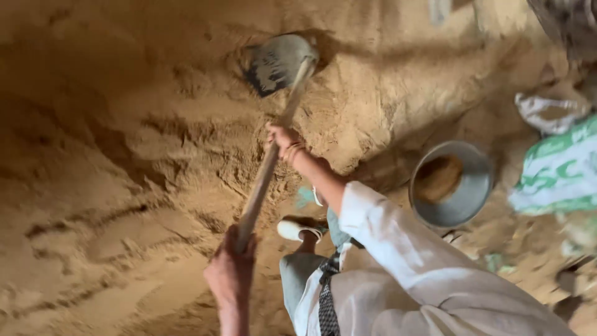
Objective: The person digs sand from a sandy pit floor using a long-handled hoe, repeatedly striking and scraping the ground and scooping loosened sand toward a metal basin. They reposition their stance and continue digging across the pit floor throughout the clip.
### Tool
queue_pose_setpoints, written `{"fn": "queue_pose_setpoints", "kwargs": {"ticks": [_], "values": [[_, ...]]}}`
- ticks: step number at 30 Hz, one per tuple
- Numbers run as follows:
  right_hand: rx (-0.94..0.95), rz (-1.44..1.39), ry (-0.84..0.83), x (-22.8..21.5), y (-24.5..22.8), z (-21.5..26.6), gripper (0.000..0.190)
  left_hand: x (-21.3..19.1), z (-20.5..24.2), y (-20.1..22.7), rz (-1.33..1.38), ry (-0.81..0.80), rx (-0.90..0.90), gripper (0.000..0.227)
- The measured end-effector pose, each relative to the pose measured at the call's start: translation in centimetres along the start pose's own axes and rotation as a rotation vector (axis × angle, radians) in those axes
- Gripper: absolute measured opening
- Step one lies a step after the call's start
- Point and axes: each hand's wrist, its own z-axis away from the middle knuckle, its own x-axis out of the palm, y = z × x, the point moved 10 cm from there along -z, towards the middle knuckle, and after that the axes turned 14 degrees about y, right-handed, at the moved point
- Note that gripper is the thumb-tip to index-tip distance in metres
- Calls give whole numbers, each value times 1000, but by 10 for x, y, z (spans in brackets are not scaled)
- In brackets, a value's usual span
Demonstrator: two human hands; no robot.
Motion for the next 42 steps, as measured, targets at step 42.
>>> {"fn": "queue_pose_setpoints", "kwargs": {"ticks": [42], "values": [[-323,-1257,575,-685,75,242,34,69,58,167,-370,-295,937,19]]}}
